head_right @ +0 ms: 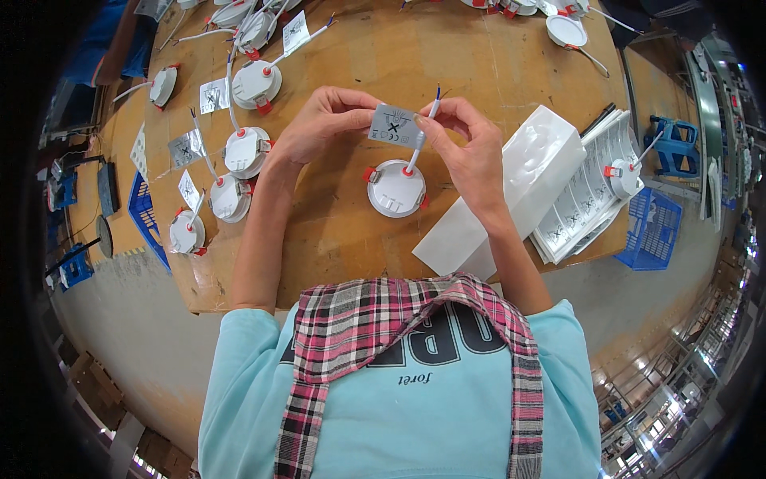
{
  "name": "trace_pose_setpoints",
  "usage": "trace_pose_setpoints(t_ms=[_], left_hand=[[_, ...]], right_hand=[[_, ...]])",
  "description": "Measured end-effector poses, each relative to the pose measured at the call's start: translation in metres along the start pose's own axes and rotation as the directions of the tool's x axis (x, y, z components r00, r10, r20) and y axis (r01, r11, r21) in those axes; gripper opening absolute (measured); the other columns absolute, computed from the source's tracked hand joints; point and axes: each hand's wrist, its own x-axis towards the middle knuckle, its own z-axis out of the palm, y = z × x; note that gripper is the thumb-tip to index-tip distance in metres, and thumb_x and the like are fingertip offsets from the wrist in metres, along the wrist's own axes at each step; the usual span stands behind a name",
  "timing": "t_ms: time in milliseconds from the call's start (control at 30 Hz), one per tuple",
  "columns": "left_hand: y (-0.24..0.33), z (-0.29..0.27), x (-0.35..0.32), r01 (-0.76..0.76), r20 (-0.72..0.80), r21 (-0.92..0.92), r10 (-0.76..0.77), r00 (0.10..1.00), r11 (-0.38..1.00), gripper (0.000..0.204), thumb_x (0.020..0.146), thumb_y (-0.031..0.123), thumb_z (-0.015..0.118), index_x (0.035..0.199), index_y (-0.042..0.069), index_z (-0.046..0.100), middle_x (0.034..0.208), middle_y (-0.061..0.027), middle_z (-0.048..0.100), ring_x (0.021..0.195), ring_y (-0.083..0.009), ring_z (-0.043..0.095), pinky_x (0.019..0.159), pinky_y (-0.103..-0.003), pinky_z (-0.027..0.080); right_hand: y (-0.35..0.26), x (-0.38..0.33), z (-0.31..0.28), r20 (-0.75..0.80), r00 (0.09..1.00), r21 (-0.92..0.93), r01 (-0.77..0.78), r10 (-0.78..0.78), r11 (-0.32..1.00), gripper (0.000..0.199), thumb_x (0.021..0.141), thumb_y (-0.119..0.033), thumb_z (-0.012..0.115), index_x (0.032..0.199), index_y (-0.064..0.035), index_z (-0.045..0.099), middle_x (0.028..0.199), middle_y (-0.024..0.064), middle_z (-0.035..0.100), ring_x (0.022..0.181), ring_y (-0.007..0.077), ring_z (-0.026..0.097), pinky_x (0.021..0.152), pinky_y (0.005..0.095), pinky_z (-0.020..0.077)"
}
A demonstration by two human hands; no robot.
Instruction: The person peels adhesive labels from a backing sheet by hand and wraps them around the wires of small LED light fixtures on the table.
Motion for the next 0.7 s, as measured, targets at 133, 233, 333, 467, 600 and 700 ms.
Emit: trace_pose_setpoints(t_ms=[133,233,333,467,600,700], left_hand=[[0.006,0.004,-0.001,0.002,0.003,-0.002,-0.002,1.000,1.000,0.021,0.084,0.016,0.065,0.097,0.001,0.069,0.085,-0.0032,0.067,0.077,-0.0078,0.060,0.074,-0.023,0.048],[0.009,0.005,-0.001,-0.013,0.014,0.027,0.012,1.000,1.000,0.021,0.085,0.016,0.064,0.098,0.001,0.070,0.085,-0.0031,0.068,0.077,-0.0079,0.060,0.074,-0.024,0.048],[0.012,0.006,-0.002,-0.003,0.014,0.039,0.003,1.000,0.999,0.022,0.085,0.017,0.063,0.098,0.001,0.069,0.085,-0.0039,0.068,0.076,-0.0080,0.060,0.073,-0.023,0.048],[0.015,0.007,-0.005,0.053,-0.012,0.040,-0.053,0.999,0.998,0.023,0.085,0.018,0.063,0.098,-0.001,0.069,0.085,-0.0054,0.068,0.075,-0.0082,0.060,0.070,-0.023,0.050],[0.013,0.005,-0.003,0.060,-0.011,0.058,-0.059,0.998,0.996,0.026,0.086,0.020,0.063,0.102,0.000,0.069,0.087,-0.0065,0.069,0.076,-0.0089,0.064,0.071,-0.022,0.052],[0.011,0.005,-0.002,0.072,-0.025,0.059,-0.071,0.997,0.996,0.025,0.086,0.019,0.063,0.101,-0.001,0.068,0.087,-0.0069,0.068,0.076,-0.0090,0.064,0.071,-0.022,0.052]], right_hand=[[0.002,0.000,-0.001,-0.002,1.000,-0.002,-0.002,0.002,1.000,0.013,0.084,-0.008,0.065,0.093,0.0021,0.062,0.089,0.0070,0.066,0.085,0.0129,0.062,0.081,0.0260,0.0487],[0.001,0.000,-0.002,-0.013,1.000,-0.001,-0.003,0.003,1.000,0.013,0.085,-0.007,0.065,0.093,0.0021,0.062,0.089,0.0069,0.066,0.085,0.0128,0.063,0.081,0.0259,0.0490],[0.001,0.000,-0.001,-0.020,1.000,-0.008,-0.006,0.006,1.000,0.013,0.085,-0.007,0.064,0.093,0.0020,0.062,0.088,0.0070,0.066,0.084,0.0130,0.063,0.081,0.0261,0.0493],[0.001,0.000,0.001,-0.023,1.000,-0.011,-0.007,0.006,1.000,0.013,0.085,-0.008,0.064,0.093,0.0022,0.062,0.088,0.0070,0.066,0.083,0.0132,0.064,0.081,0.0261,0.0500],[0.001,-0.001,0.000,-0.025,1.000,-0.003,-0.007,0.007,1.000,0.013,0.085,-0.008,0.064,0.092,0.0024,0.062,0.087,0.0070,0.066,0.083,0.0131,0.064,0.080,0.0259,0.0503],[-0.001,-0.001,0.000,-0.024,1.000,0.003,-0.006,0.006,1.000,0.013,0.085,-0.009,0.064,0.092,0.0025,0.062,0.087,0.0069,0.066,0.083,0.0131,0.064,0.080,0.0259,0.0503]])
